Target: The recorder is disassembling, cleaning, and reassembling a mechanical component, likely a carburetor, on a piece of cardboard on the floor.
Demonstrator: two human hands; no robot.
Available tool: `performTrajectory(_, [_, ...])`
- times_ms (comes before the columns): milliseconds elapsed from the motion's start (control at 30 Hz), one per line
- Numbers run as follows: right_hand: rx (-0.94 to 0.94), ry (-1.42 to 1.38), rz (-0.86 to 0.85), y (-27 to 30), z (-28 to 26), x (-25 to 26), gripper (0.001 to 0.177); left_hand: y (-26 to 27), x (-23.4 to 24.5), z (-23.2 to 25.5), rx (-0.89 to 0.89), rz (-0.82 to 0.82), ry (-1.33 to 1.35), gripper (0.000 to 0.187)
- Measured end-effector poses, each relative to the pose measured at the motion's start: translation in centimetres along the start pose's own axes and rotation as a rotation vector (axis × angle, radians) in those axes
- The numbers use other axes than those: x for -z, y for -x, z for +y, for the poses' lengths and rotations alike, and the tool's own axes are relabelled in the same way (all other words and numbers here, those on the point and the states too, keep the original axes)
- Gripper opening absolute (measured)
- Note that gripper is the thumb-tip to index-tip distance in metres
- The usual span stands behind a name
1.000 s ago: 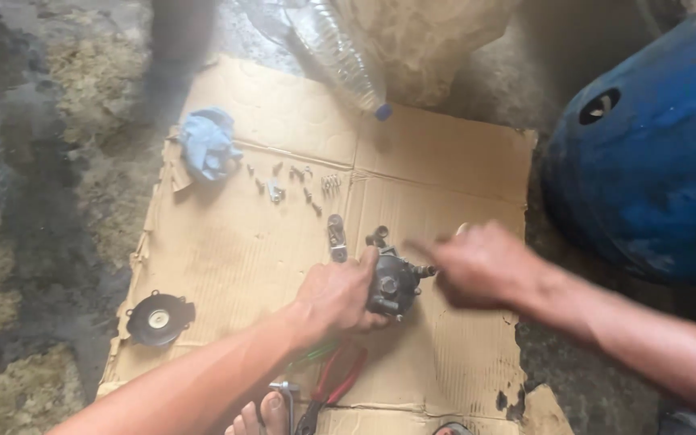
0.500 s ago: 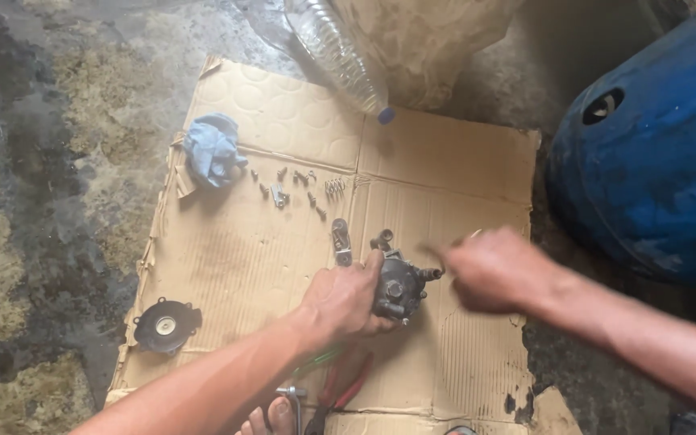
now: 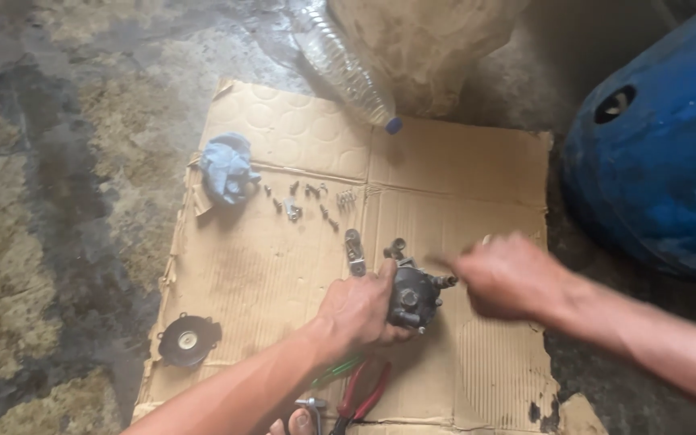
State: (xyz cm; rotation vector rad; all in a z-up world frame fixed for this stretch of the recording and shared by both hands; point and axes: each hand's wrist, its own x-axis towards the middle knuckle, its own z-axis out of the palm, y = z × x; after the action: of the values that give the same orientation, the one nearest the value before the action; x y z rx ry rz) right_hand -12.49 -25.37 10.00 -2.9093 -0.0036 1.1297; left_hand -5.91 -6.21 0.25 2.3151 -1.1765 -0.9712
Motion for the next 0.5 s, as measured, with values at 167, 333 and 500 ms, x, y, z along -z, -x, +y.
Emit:
performTrajectory(167, [-0.191, 0.086, -0.022, 1.3, 3.5, -2.3, 0.058, -0.2, -0.4, -0.4, -0.011, 0.024, 0.009, 0.087])
performTrajectory(333, [0.017, 0.032, -0.093, 3.2, 1.0, -7.0, 0.063, -0.3, -0.3, -0.4, -0.016, -0.001, -0.021, 0.084])
performTrajectory(500, [-0.018, 0.087, -0.158, 1.3, -1.1, -0.9, 0.084, -0.8, -1.5, -0.8, -0.058, 0.064, -0.006, 0.096])
